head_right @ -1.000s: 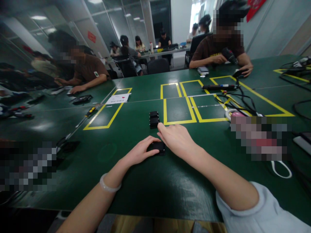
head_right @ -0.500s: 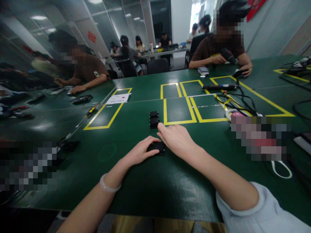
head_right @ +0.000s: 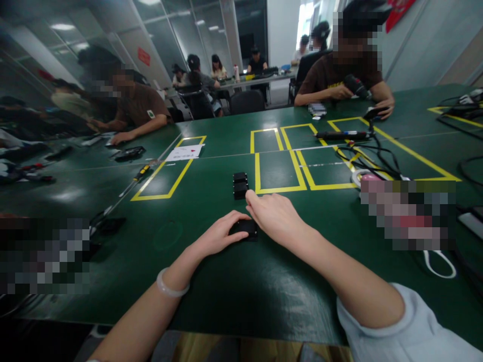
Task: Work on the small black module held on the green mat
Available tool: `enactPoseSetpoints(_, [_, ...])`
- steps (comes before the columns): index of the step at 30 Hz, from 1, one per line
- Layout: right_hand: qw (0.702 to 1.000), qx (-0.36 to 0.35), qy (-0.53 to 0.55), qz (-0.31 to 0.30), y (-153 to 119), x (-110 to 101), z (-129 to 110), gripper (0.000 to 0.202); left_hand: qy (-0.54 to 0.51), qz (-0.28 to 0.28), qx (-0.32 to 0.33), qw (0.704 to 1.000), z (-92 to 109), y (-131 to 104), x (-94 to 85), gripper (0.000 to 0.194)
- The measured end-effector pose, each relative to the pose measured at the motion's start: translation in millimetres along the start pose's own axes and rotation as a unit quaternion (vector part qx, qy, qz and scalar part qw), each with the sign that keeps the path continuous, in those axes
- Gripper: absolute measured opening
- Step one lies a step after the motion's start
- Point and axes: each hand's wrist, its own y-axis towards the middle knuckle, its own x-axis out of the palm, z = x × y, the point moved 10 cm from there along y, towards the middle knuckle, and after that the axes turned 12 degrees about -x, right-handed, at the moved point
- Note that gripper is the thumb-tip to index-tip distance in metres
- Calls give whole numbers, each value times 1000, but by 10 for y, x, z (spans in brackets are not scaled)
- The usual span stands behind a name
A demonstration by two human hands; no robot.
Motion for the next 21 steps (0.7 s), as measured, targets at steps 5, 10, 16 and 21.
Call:
enactPoseSetpoints(5, [999, -2, 29, 16, -22, -65, -23, 15, -4, 4, 5, 1000, 14, -6, -10, 33])
enactPoseSetpoints(10, [1000, -1, 7, -6, -4, -13, -13, 20, -1, 4, 0, 1000, 3, 1, -7, 34])
enactPoseSetpoints(16, [1000, 0, 22, -4, -7, 9, 7, 16, -2, 2, 1, 1000, 15, -3, -9, 33])
enactPoseSetpoints(21, [1000, -9, 15, 22, -28, -59, -34, 15, 3, 5, 3, 1000, 3, 2, -2, 34])
